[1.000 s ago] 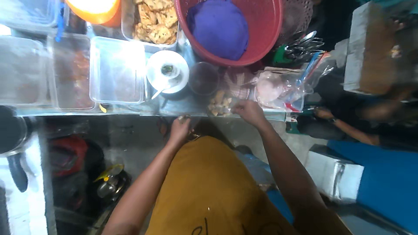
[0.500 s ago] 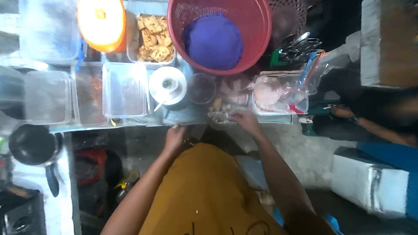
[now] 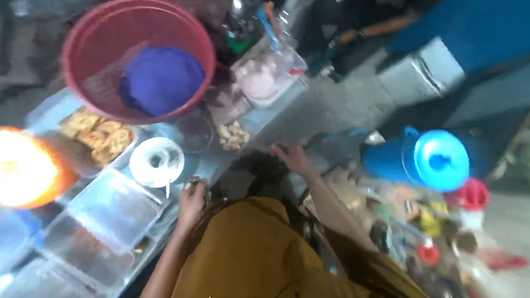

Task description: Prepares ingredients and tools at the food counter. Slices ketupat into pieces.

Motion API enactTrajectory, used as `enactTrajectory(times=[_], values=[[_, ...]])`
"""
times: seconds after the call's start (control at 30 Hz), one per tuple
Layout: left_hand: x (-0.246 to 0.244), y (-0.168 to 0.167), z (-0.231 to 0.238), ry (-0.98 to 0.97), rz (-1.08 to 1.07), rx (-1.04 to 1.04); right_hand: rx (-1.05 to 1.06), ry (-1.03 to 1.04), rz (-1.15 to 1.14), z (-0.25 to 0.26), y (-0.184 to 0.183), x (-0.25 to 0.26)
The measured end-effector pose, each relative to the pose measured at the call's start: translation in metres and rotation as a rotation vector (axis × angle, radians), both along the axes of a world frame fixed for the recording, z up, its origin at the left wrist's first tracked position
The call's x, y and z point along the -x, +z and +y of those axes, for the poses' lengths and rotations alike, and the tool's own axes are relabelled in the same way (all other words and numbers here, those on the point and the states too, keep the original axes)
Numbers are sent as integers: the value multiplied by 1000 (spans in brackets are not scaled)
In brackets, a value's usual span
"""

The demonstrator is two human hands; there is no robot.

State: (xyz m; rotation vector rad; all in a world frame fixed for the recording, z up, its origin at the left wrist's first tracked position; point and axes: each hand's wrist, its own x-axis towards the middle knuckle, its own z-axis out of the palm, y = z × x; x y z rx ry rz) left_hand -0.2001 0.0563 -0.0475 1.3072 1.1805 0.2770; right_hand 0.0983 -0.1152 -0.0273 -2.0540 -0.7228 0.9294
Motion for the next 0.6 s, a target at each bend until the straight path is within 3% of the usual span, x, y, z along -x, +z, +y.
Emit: enactTrajectory(times=[0.17,0.3,0.5,0.6], values=[[35,-14,-15,-292,75,75,-25,-686,-47,-136,-33,131],[36,-17,-43,-484,131,107,66,-1106,-163,-226,-24,246],[20,-4,-107,-802,108,59,272,-1284,-487,-295,-3,347],[20,7,-139,-897,73,78,448,-1253,-495,-306,-50,369]])
